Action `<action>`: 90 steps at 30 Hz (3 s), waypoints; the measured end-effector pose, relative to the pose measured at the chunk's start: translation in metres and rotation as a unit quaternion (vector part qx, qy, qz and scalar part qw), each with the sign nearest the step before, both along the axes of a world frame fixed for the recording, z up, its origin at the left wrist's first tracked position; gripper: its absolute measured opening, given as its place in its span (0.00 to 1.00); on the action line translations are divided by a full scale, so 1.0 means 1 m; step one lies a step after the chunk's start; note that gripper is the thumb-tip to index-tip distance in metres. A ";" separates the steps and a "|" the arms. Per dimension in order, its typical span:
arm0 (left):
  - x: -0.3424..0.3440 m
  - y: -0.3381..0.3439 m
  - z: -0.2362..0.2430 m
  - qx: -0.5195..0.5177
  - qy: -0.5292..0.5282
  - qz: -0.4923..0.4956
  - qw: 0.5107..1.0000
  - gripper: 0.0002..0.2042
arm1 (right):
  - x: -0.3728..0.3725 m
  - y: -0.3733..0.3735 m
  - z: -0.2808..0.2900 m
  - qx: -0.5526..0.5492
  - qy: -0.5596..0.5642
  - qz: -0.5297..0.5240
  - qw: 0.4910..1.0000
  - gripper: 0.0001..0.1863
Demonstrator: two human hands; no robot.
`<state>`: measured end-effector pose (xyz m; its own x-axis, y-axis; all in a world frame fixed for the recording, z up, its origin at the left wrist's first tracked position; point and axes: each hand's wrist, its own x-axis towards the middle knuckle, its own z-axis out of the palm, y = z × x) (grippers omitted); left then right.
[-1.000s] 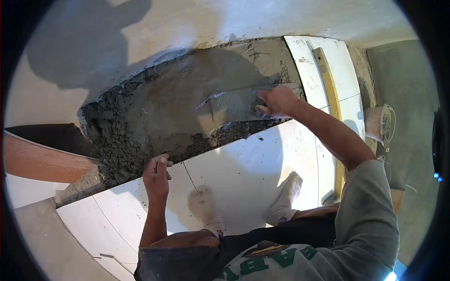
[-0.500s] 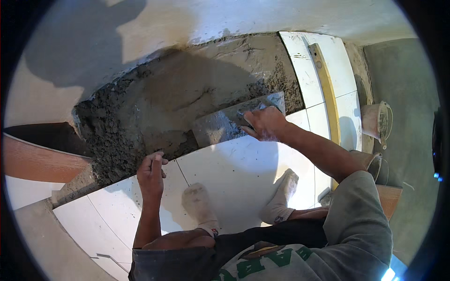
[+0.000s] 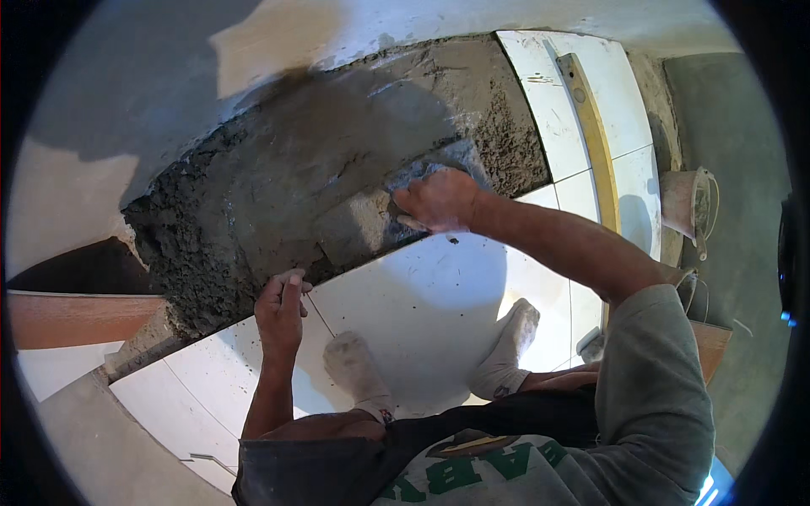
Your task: Spreading and smoothing mortar on the floor surface using a trowel in preparation for laying tiles.
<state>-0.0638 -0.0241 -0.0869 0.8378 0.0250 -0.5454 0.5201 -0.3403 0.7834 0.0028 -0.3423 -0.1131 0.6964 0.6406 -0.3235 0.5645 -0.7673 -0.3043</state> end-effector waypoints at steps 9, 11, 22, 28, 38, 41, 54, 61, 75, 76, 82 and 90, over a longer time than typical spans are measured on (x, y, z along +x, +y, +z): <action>-0.015 0.001 0.002 0.017 0.017 0.007 1.000 0.12 | 0.068 -0.026 0.001 -0.132 -0.051 -0.115 0.983 0.21; -0.017 0.001 0.003 -0.001 0.005 0.010 1.000 0.12 | 0.082 -0.041 0.007 -0.072 -0.017 -0.219 0.973 0.24; -0.014 0.013 0.008 0.030 0.009 0.023 0.999 0.11 | 0.010 0.037 0.018 -0.057 0.063 -0.066 0.994 0.22; -0.017 0.016 -0.001 0.009 0.014 0.033 0.999 0.11 | -0.003 0.058 0.003 -0.028 0.046 -0.005 0.999 0.19; -0.009 0.024 0.009 0.014 -0.003 0.052 0.999 0.12 | 0.065 0.031 0.030 -0.105 -0.016 -0.144 0.984 0.19; -0.017 0.033 0.001 -0.007 0.016 0.078 0.997 0.12 | 0.035 0.053 0.031 -0.057 0.030 -0.099 0.993 0.20; -0.009 0.036 0.005 -0.004 -0.012 0.073 0.997 0.12 | 0.046 0.068 0.010 -0.068 0.044 -0.182 0.980 0.20; -0.002 0.037 0.004 -0.006 -0.017 0.074 0.997 0.12 | 0.074 0.004 0.021 -0.139 -0.003 -0.331 0.933 0.26; -0.001 0.051 0.014 -0.017 -0.028 0.091 0.995 0.13 | 0.040 0.138 0.043 0.438 0.402 -0.483 0.643 0.24; -0.001 0.048 0.017 -0.003 -0.024 0.087 0.996 0.13 | 0.041 0.158 0.033 0.451 0.420 -0.473 0.630 0.24; -0.006 0.041 0.022 0.018 0.005 0.072 0.997 0.14 | 0.030 0.263 -0.015 0.352 0.060 -0.512 0.781 0.29; -0.012 0.028 0.019 0.032 0.026 0.076 0.996 0.13 | 0.049 0.239 -0.025 0.492 0.519 -0.488 0.500 0.22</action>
